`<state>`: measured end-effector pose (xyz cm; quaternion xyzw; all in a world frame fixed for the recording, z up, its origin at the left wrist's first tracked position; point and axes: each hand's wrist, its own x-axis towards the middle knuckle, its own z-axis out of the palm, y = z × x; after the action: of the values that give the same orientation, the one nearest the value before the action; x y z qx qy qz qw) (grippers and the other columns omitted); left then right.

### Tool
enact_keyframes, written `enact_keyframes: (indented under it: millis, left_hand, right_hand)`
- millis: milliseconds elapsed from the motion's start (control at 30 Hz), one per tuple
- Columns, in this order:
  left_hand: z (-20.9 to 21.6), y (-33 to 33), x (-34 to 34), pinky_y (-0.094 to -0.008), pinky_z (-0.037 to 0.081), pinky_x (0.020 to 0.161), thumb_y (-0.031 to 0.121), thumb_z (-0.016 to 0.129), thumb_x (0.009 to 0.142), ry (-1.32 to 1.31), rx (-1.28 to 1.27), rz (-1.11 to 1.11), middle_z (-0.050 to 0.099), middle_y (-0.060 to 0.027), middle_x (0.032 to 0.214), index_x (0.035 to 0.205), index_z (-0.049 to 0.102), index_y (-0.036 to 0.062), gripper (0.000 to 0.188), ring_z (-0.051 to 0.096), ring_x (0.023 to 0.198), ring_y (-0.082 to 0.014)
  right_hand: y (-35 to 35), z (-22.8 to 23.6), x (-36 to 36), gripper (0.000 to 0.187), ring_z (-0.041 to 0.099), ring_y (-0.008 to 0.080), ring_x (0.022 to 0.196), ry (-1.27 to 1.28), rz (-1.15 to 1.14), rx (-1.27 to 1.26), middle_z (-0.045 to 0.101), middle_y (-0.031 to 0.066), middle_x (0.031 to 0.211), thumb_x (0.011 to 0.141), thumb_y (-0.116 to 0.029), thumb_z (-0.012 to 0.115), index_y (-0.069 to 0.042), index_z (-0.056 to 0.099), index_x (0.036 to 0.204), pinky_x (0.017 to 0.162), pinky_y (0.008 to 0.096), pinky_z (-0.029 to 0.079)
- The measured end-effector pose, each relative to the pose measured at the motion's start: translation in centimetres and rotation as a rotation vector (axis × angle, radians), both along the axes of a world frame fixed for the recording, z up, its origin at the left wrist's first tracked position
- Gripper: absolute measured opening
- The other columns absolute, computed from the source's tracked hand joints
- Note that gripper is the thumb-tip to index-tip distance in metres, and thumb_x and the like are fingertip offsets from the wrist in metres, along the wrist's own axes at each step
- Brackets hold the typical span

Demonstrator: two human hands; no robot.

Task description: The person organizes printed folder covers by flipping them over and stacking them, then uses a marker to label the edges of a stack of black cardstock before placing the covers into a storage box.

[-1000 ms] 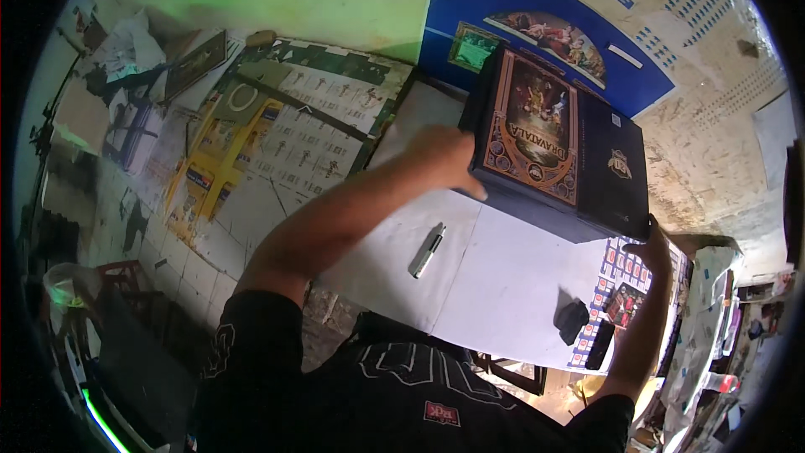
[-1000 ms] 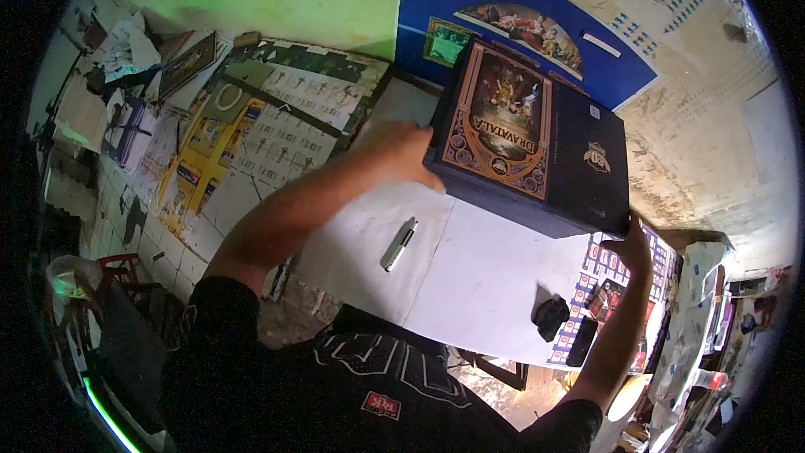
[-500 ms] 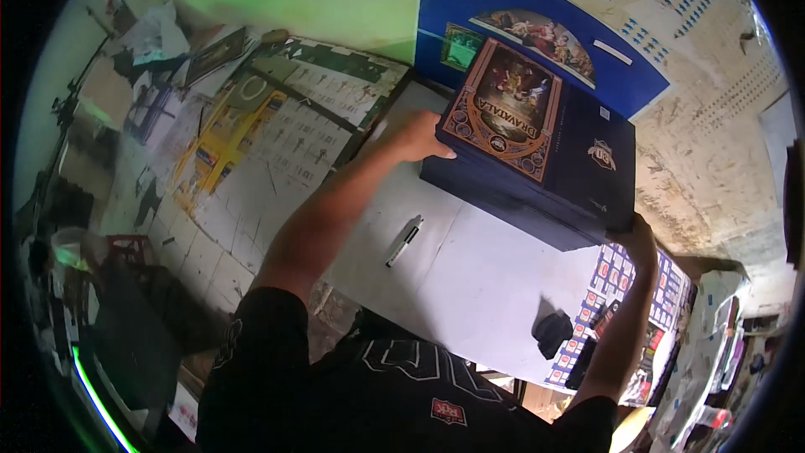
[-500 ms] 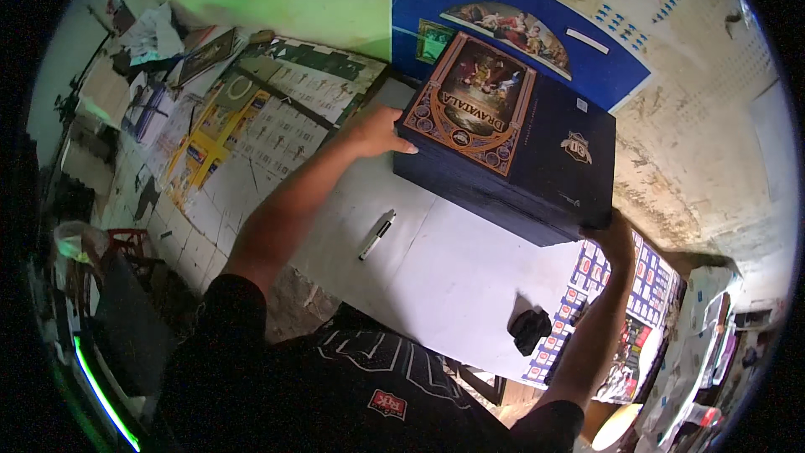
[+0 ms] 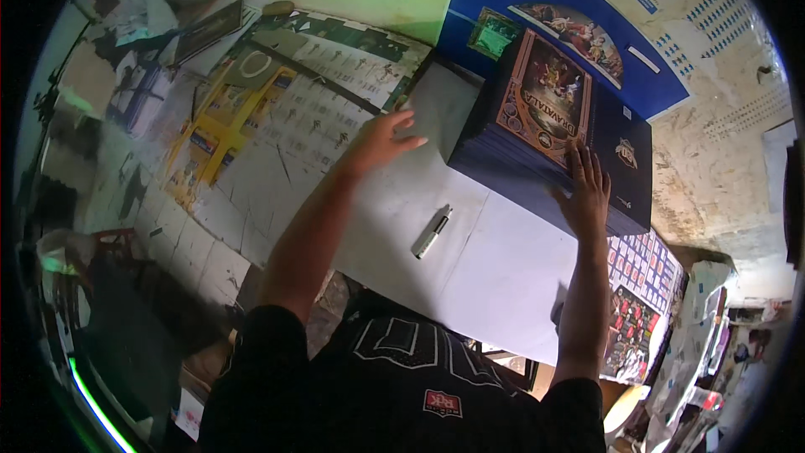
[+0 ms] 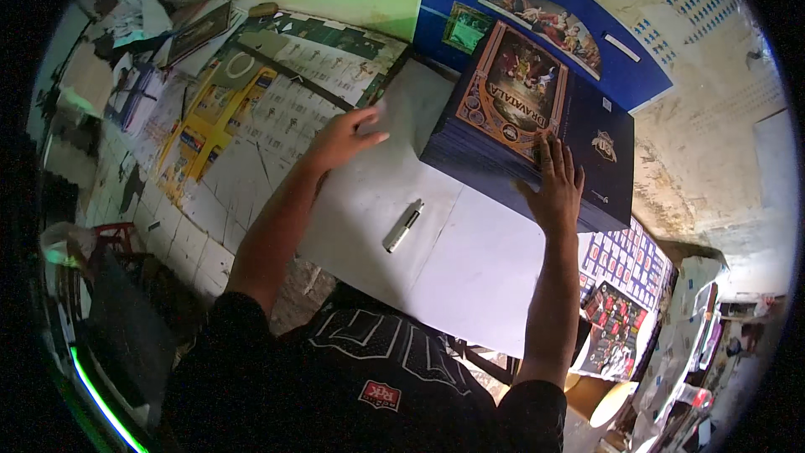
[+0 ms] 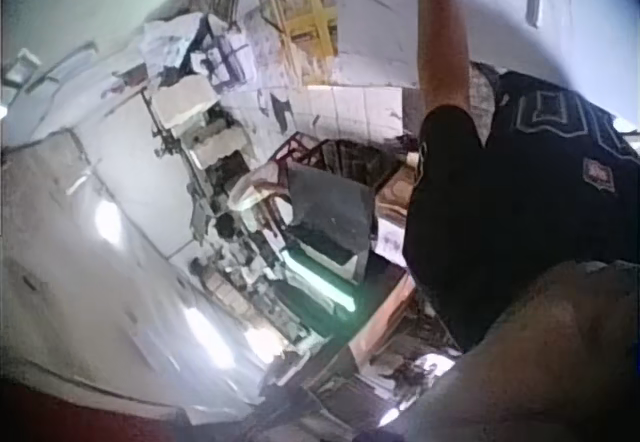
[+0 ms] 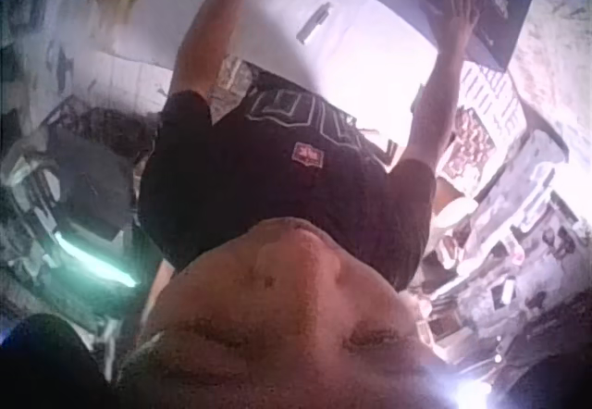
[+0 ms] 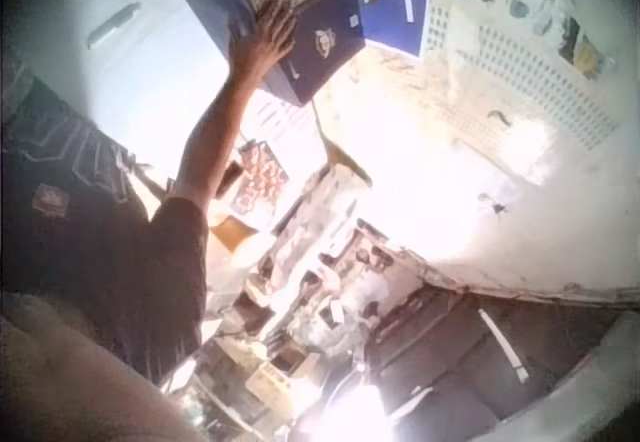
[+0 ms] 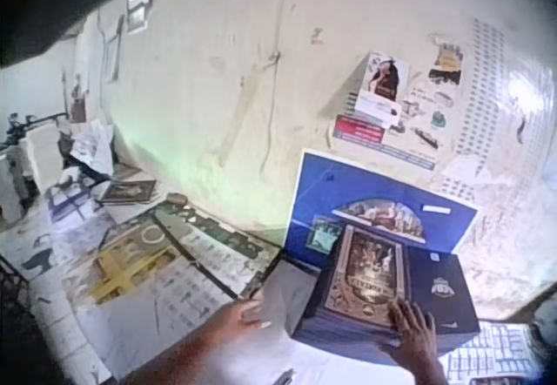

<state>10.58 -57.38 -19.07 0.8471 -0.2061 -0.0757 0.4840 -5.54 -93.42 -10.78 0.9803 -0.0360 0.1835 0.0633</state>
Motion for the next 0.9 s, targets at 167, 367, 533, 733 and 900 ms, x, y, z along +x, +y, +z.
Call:
enact_keyframes:
  millis: [167,367,533,733,900]
  left_hand:
    - [-2.1,8.5,-1.5,-0.0319,0.049,0.081,0.031,0.07,0.086,0.131,-0.081,0.106,0.069,-0.012,0.106,0.123,0.059,0.0018,0.049,0.065,0.098,-0.019]
    - [-4.8,9.1,1.4,-0.0301,0.051,0.073,0.029,0.066,0.088,0.118,-0.156,0.085,0.069,-0.0124,0.103,0.116,0.062,0.0035,0.038,0.068,0.088,-0.0198]
    - [-6.2,9.5,1.7,-0.0334,0.05,0.074,0.031,0.066,0.088,0.132,-0.167,0.054,0.07,-0.0123,0.101,0.118,0.062,0.0049,0.039,0.068,0.09,-0.023]
    - [-6.5,8.0,2.1,-0.0347,0.05,0.077,0.031,0.064,0.089,0.179,-0.176,0.046,0.071,-0.0095,0.102,0.12,0.059,0.0071,0.04,0.067,0.089,-0.0242]
    - [-7.5,6.8,1.7,-0.0357,0.051,0.075,0.028,0.064,0.089,0.099,-0.18,0.022,0.071,-0.0072,0.103,0.123,0.057,0.01,0.039,0.067,0.08,-0.0251]
  right_hand:
    - [-0.5,1.1,1.2,0.037,0.055,0.0298,0.119,0.088,-0.132,0.161,0.06,0.0124,0.127,0.09,-0.017,0.058,-0.009,0.058,0.126,0.101,0.0401,0.043]
    - [5.7,-0.5,4.7,0.044,0.049,0.0304,0.128,-0.041,0.06,-0.033,0.055,0.0105,0.136,0.088,-0.011,0.061,-0.011,0.056,0.132,0.103,0.0402,0.043]
    - [3.2,1.5,3.7,0.047,0.041,0.0244,0.135,0.166,-0.03,0.342,0.046,0.0121,0.143,0.09,-0.009,0.06,-0.009,0.051,0.136,0.107,0.0359,0.039]
    - [3.1,2.5,5.3,0.024,0.057,0.0335,0.109,-0.399,0.017,-0.103,0.058,0.0191,0.117,0.087,-0.005,0.063,-0.006,0.063,0.111,0.091,0.0393,0.047]
    - [9.3,0.7,5.6,0.029,0.042,0.0341,0.125,-0.147,0.137,-0.199,0.05,0.0111,0.13,0.072,-0.002,0.069,-0.012,0.069,0.099,0.101,0.0517,0.033]
